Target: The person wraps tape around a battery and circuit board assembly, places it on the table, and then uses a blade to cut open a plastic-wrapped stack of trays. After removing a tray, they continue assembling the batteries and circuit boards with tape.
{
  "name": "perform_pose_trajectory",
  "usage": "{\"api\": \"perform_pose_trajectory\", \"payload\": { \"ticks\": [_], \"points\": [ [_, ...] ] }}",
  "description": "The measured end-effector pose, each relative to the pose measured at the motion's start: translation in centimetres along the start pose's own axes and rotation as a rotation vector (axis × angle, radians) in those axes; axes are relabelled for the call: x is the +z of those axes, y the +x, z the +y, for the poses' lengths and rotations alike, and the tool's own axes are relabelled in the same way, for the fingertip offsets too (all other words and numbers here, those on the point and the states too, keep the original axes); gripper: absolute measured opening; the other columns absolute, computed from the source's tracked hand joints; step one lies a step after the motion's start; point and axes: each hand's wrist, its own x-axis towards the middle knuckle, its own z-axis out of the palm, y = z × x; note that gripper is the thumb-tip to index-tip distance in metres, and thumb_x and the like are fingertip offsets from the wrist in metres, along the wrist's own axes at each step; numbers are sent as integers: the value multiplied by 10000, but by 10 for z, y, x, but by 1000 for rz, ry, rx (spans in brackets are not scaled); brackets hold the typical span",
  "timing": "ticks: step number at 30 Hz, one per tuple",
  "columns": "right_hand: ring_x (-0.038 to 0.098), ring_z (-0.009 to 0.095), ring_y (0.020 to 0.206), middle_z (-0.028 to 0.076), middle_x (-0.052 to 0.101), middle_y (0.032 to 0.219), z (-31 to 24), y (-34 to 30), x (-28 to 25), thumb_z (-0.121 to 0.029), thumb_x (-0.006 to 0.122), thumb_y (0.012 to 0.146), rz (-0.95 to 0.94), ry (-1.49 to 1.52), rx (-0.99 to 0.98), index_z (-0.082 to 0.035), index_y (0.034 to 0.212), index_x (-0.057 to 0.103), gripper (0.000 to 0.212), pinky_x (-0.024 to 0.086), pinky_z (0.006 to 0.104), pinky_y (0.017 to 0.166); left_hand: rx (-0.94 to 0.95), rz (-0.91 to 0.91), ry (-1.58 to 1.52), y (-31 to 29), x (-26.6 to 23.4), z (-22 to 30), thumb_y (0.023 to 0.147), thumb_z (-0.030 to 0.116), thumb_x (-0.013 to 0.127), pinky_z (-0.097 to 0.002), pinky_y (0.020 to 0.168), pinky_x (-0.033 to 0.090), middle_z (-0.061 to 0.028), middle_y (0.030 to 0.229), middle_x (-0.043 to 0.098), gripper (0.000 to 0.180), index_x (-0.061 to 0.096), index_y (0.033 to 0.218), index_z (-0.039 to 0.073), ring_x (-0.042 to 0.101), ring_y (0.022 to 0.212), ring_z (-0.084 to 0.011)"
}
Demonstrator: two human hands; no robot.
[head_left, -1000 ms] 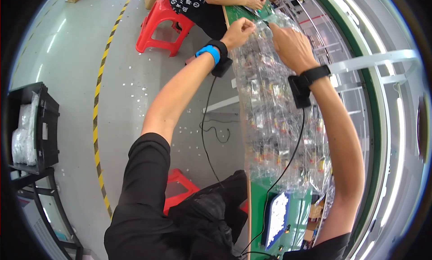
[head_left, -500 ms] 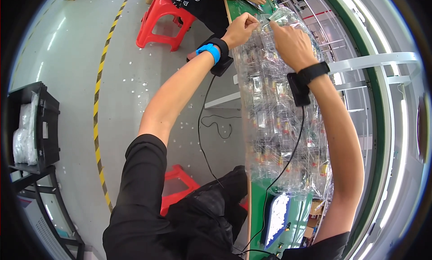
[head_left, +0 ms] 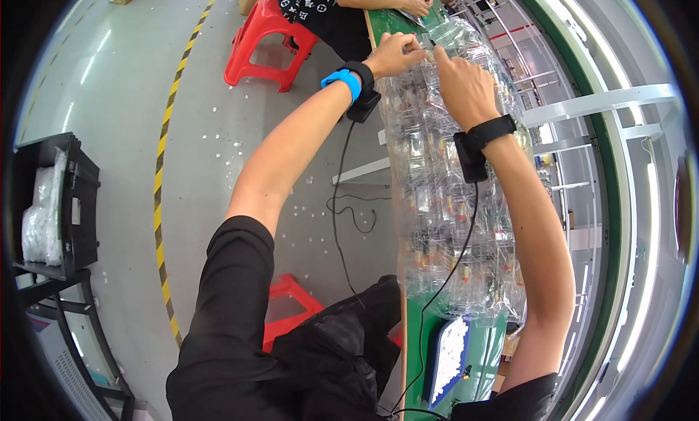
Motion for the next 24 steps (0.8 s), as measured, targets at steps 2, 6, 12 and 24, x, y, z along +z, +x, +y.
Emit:
{"api": "perform_pose_trajectory", "payload": {
  "ticks": [2, 6, 12, 24],
  "points": [
    [675, 373, 708, 153, 663, 808, 2, 1, -4, -42, 544, 884, 10, -6, -9, -89, 1270, 508, 391, 524, 477, 592, 78, 184, 60, -10, 7, 6, 928, 338, 700, -354, 718, 473, -78, 791, 612, 320, 616, 869, 34, 589, 778, -163],
    [672, 377, 708, 156, 666, 818, 13, 2, -7, -57, 534, 893, 64, 10, -28, -96, 1277, 517, 387, 521, 481, 595, 34, 141, -245, -13, 9, 20, 931, 328, 702, -338, 688, 467, -54, 764, 606, 331, 574, 829, 40, 583, 785, -144],
    [669, 376, 713, 163, 671, 826, 25, -35, -26, -76, 507, 913, 58, 45, 45, -83, 1272, 530, 359, 512, 479, 593, 46, 175, -403, -18, 4, 39, 940, 326, 706, -272, 625, 398, 24, 770, 547, 310, 563, 886, 56, 449, 695, -72],
    [653, 346, 653, 140, 637, 781, 3, -62, -52, -29, 517, 901, 18, 32, 25, -83, 1338, 500, 441, 497, 450, 560, -3, -58, -73, -20, -6, 50, 919, 355, 719, -263, 733, 470, -3, 795, 590, 332, 687, 998, 34, 534, 747, -89]
  ]
}}
